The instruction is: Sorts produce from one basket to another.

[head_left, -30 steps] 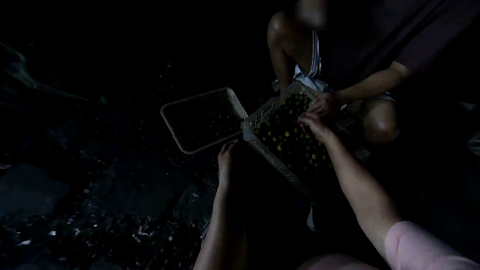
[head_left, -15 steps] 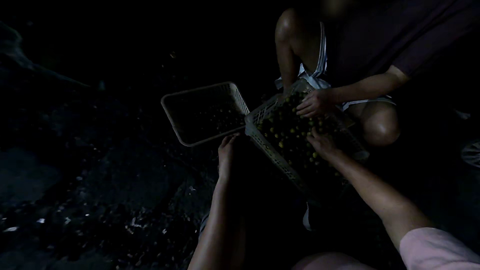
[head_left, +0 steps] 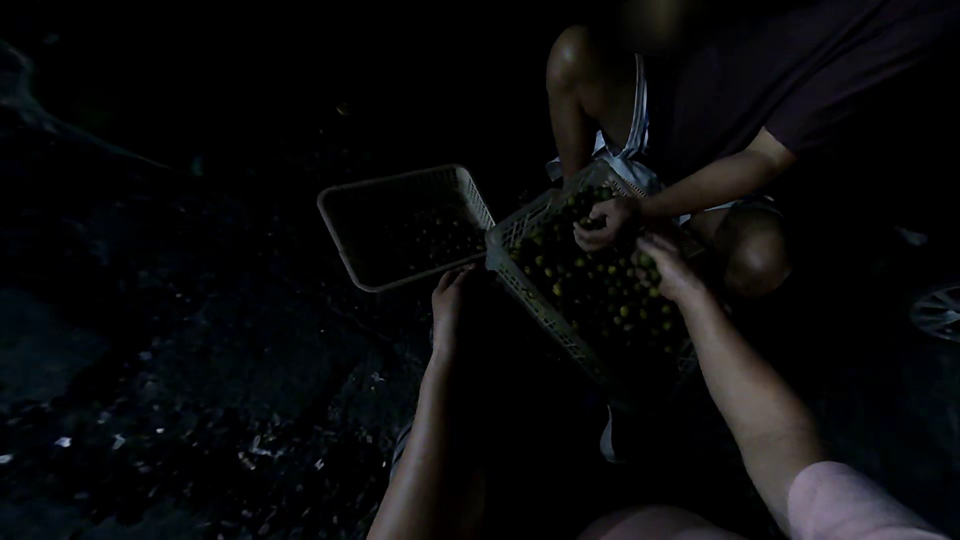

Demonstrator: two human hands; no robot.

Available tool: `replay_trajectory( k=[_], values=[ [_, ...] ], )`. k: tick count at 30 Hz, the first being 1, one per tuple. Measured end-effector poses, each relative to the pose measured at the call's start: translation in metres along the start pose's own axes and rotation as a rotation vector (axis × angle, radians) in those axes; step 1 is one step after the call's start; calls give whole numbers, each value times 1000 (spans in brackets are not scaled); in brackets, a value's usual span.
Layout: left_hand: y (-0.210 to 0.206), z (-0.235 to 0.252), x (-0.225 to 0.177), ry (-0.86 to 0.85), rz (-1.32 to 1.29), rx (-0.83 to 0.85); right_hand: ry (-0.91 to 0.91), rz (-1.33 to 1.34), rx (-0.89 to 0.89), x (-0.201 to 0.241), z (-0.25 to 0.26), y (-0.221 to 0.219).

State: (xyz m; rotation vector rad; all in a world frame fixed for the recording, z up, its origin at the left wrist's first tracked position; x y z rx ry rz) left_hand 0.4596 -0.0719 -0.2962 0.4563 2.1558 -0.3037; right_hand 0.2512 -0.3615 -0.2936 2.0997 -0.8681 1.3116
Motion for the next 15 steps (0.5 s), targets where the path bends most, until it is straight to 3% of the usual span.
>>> replay_trajectory(
  k=[3,6,9,11,15],
  values=[
    [-2,1,2,3,-48,20,107,-798,126,-14,11,-17],
    [-3,2,3,16,-85,24,71,-1415,273,-22,6,-45],
    [-3,4,1,-2,-46,4,52,-1616,310,-26,7,-66],
    [-2,1,-1,-2,-30,-8,-76,-1698,360,-22,6,-79],
    [-5,-7,-1,27,-195,19,-154,-1852,393,-17,6,-95]
  ],
)
Point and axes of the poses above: each hand's wrist, its own z-axis towards the middle knuckle, its own y-axis out of the back of the hand, x = y × z, the point moved 5 cm from there along z, towards the middle knuckle, and after that the axes turned 11 degrees about z, right-handed, at the moved point
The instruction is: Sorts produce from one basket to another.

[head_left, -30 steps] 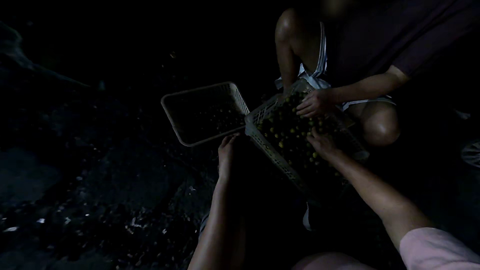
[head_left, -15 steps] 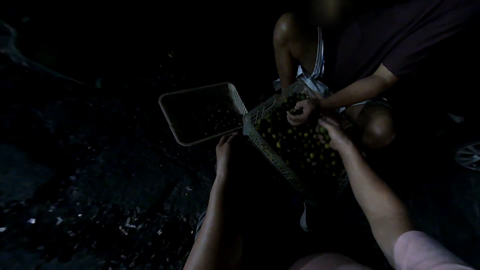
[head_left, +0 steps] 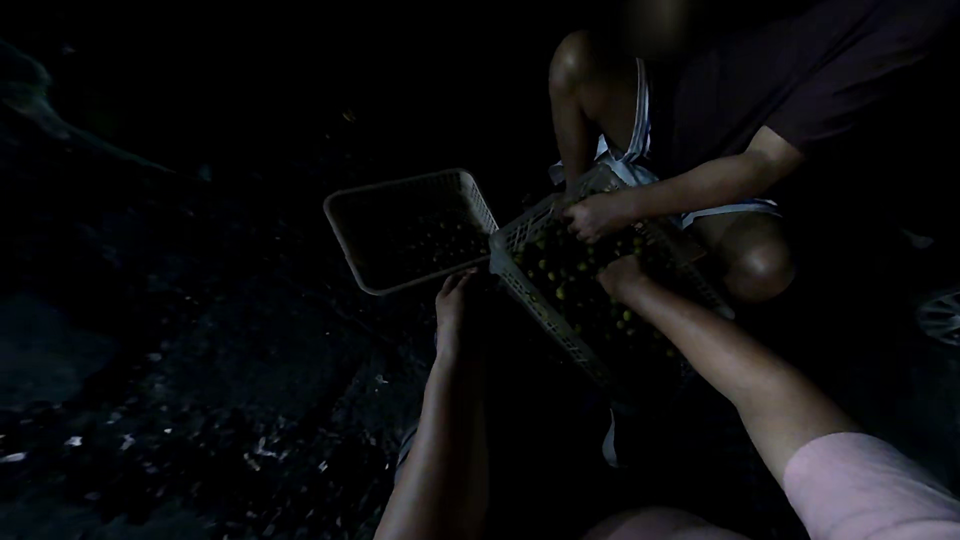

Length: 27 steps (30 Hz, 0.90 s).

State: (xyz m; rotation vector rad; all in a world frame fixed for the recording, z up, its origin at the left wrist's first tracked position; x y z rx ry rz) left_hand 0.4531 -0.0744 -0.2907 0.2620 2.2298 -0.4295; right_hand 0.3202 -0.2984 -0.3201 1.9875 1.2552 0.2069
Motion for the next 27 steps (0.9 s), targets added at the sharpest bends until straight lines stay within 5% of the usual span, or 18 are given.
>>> replay_trajectory(
  k=[5,12,17,23,27],
  values=[
    [7,4,0,-6,-39,14,68,303,-17,-23,14,-1],
    [7,4,-8,7,7,26,396,1829,114,-25,-27,13],
    [5,5,-4,24,-34,9,526,2119,207,44,-24,59],
    [20,16,13,-46,-27,-23,151,2553,151,134,17,114],
    [20,14,9,-77,-43,-53,199,2663,37,153,33,132]
  ],
)
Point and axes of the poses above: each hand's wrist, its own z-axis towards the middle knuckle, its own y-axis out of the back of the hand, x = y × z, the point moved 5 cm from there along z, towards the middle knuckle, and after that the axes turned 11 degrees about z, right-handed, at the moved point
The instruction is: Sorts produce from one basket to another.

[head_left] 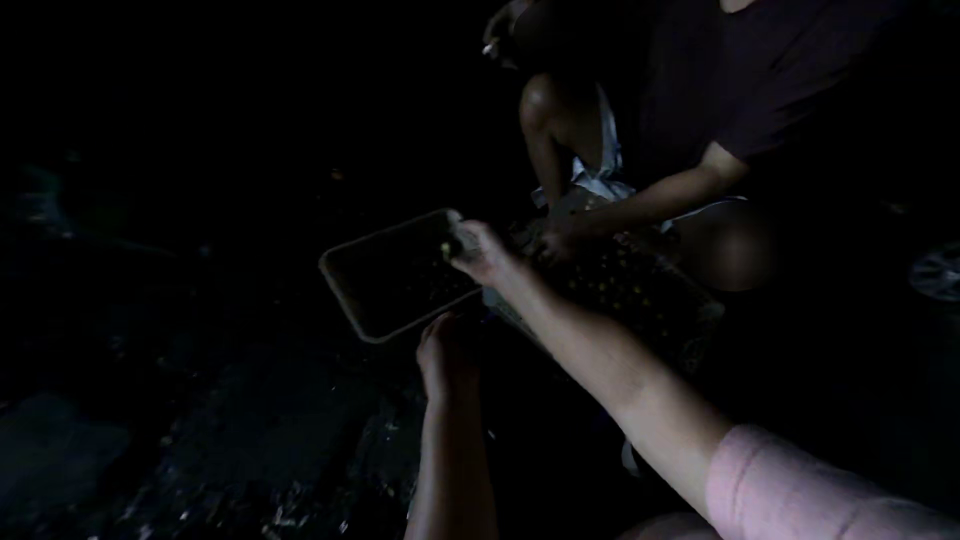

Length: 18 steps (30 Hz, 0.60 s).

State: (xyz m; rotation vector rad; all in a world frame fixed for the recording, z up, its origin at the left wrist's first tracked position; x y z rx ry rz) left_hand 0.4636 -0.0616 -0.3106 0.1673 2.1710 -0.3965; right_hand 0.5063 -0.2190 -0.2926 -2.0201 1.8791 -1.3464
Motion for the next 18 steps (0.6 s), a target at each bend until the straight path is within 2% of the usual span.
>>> replay_trajectory(
  k=[2,5,6,8,9,10,14,16,18],
  values=[
    [-1,-5,-3,-18,47,18,2,-91,74,2,-15,1],
    [-4,-11,-7,-87,153,87,92,-359,234,14,-69,27],
    [-5,-15,-8,-108,186,114,165,-466,275,20,-86,46],
    [-6,-17,-9,-86,188,137,437,-655,284,38,-102,97],
    [-6,-16,-9,-71,176,126,604,-732,241,51,-102,127],
    [-6,-15,-8,-60,168,128,677,-839,150,69,-107,153],
    [-10,-7,-2,-16,110,138,747,-1227,-330,148,-114,251],
    [-13,-7,-1,-27,99,139,642,-1354,-444,167,-110,286],
    [-15,-6,-1,-52,111,152,417,-1510,-475,167,-112,300]
  ],
)
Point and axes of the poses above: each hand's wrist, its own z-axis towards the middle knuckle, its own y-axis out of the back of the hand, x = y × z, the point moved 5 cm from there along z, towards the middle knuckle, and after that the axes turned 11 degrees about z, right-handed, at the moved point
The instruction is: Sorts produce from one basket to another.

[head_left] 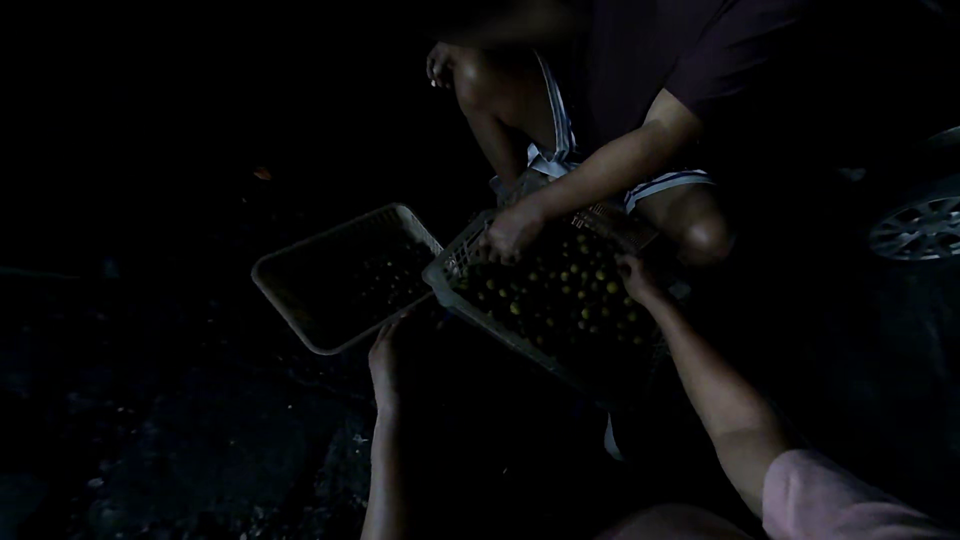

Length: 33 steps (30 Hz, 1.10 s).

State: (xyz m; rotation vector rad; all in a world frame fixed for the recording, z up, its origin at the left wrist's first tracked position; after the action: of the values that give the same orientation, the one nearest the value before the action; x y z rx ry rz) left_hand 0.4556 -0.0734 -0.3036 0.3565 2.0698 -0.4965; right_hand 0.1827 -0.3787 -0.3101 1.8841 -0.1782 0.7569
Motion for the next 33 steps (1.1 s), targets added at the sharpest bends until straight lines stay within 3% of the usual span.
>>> replay_trajectory(
  k=[3,6,10,14,16,21,24,28,33],
  values=[
    [-3,-2,-1,-39,127,21,-7,-167,117,-8,-4,-15],
    [-2,-2,0,-102,308,24,1,-132,172,-12,9,-25],
    [-7,2,6,-21,135,-28,64,-16,201,-5,10,-33],
    [-2,-2,3,-9,178,-17,132,-64,348,8,-19,-45],
    [-3,-6,0,-8,146,0,32,121,321,7,-30,-33],
    [6,-4,3,-29,149,15,-118,1099,273,-6,-28,-4],
    [7,2,4,2,88,-29,-193,1271,221,0,-27,15],
    [9,5,3,45,43,-99,-163,882,60,-2,-17,32],
    [5,0,-2,49,-28,-99,54,232,114,-6,-1,22]
  ],
)
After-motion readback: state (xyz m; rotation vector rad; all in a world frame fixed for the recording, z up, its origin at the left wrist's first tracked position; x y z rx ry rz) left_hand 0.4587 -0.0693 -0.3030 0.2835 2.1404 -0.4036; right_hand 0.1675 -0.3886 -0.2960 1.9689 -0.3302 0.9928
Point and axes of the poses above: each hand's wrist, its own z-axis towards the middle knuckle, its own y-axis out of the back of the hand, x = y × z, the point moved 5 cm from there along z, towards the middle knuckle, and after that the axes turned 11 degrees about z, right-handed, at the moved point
